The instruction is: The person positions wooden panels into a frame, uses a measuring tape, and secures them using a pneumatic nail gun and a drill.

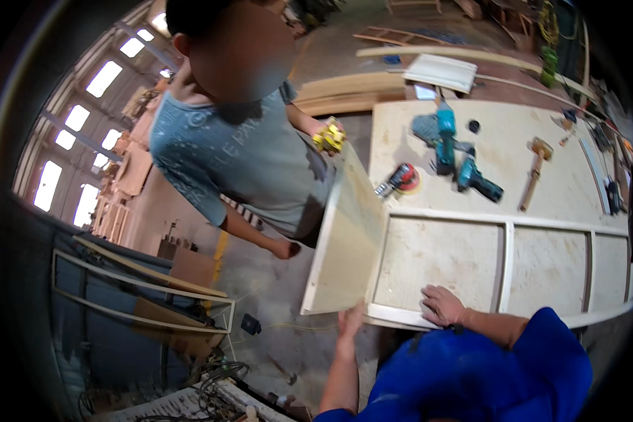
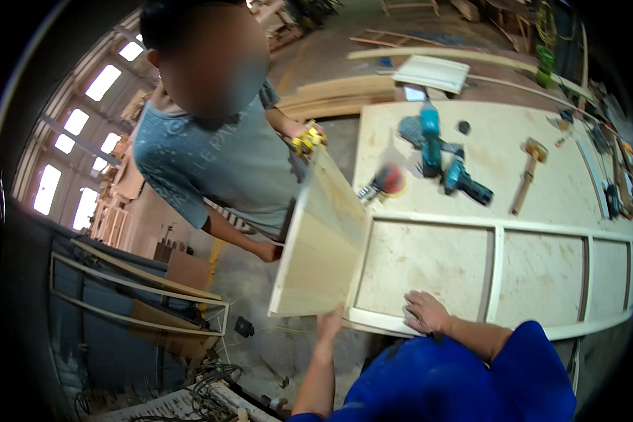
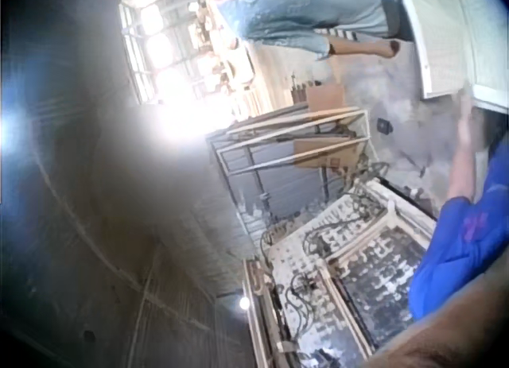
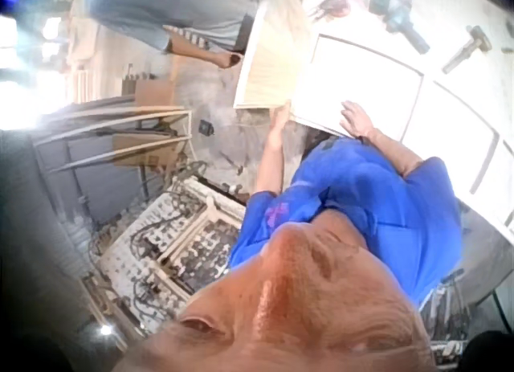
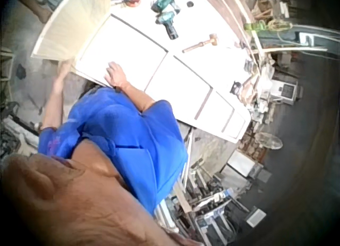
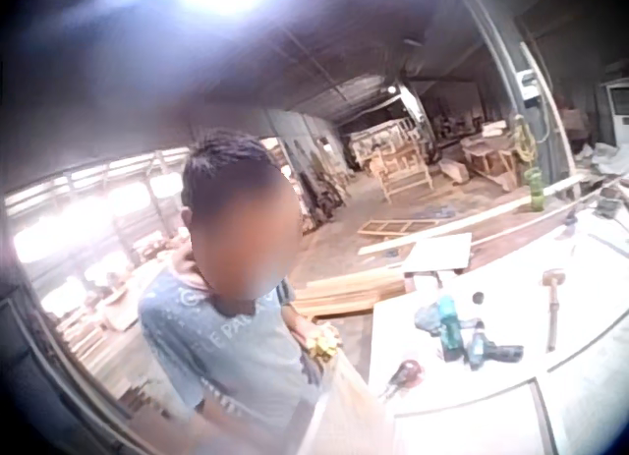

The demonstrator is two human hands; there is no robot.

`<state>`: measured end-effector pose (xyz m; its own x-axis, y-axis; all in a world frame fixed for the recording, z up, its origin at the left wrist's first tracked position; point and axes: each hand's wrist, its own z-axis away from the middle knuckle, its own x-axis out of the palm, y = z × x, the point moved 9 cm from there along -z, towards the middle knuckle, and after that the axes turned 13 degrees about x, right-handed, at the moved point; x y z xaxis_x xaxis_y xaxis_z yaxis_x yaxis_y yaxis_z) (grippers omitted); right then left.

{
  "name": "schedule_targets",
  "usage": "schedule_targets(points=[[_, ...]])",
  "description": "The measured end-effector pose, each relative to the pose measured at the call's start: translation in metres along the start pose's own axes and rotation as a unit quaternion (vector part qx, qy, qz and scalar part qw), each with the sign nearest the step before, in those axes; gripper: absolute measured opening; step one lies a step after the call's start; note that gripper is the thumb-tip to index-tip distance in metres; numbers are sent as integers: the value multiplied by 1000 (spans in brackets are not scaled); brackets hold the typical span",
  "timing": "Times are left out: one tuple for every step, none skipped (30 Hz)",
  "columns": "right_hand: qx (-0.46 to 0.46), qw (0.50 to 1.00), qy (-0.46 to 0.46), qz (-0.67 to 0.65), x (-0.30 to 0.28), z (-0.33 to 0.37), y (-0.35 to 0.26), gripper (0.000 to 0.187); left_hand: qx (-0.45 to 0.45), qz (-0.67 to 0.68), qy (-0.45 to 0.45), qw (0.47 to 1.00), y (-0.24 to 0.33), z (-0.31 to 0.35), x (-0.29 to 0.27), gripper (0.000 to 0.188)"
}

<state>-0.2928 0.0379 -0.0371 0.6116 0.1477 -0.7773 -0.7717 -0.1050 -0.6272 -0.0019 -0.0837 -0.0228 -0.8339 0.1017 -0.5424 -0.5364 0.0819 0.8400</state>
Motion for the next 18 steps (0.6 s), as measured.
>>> schedule_targets(points=[[10,1000,-11,-8,-4,-1,-1,51,-12,29,15,999,3,5,-2,42],[9,1000,8,-14,-12,2,-5,51,-26,55,31,998,12,6,-7,41],[13,1000,-1,-19,-21,-1,-10,51,-18,19,17,999,19,0,-9,41],[14,1000,5,-19,-15,-4,-5,52,-14,-18,3,1000,19,-5,-8,41],[19,1000,0,-21,-10,2,-2,51,-15,-1,10,1000,20,-2,-7,41],[21,1000,2,-21,-11,-1,0,51,-9,16,22,1000,25,-5,-5,42],[22,1000,3,-21,-12,-2,-1,50,-4,33,34,999,28,-5,-6,43],[22,999,9,-25,-15,-2,-1,51,-14,31,34,999,24,-5,-5,43],[22,999,9,-26,-14,-1,-1,51,-23,29,36,999,22,-3,-5,43],[22,999,10,-27,-14,-1,-2,51,-31,28,38,998,19,-2,-6,43],[21,999,10,-27,-14,-2,-2,51,-29,16,31,999,18,-3,-6,42],[21,999,10,-29,-14,-1,-3,51,-29,4,22,999,18,-3,-6,41],[23,999,8,-30,-14,0,-3,51,-28,-7,13,1000,18,-2,-6,41],[25,999,7,-32,-14,1,-4,51,-21,19,21,999,13,0,-5,40],[24,999,6,-33,-14,1,-5,51,-13,45,31,998,11,0,-5,39],[22,999,7,-28,-14,1,-7,51,-5,70,41,997,8,1,-7,39],[19,999,7,-28,-15,0,-8,51,-17,46,33,998,2,3,-8,41],[21,999,6,-28,-13,1,-6,51,-32,22,20,999,3,2,-7,43]])
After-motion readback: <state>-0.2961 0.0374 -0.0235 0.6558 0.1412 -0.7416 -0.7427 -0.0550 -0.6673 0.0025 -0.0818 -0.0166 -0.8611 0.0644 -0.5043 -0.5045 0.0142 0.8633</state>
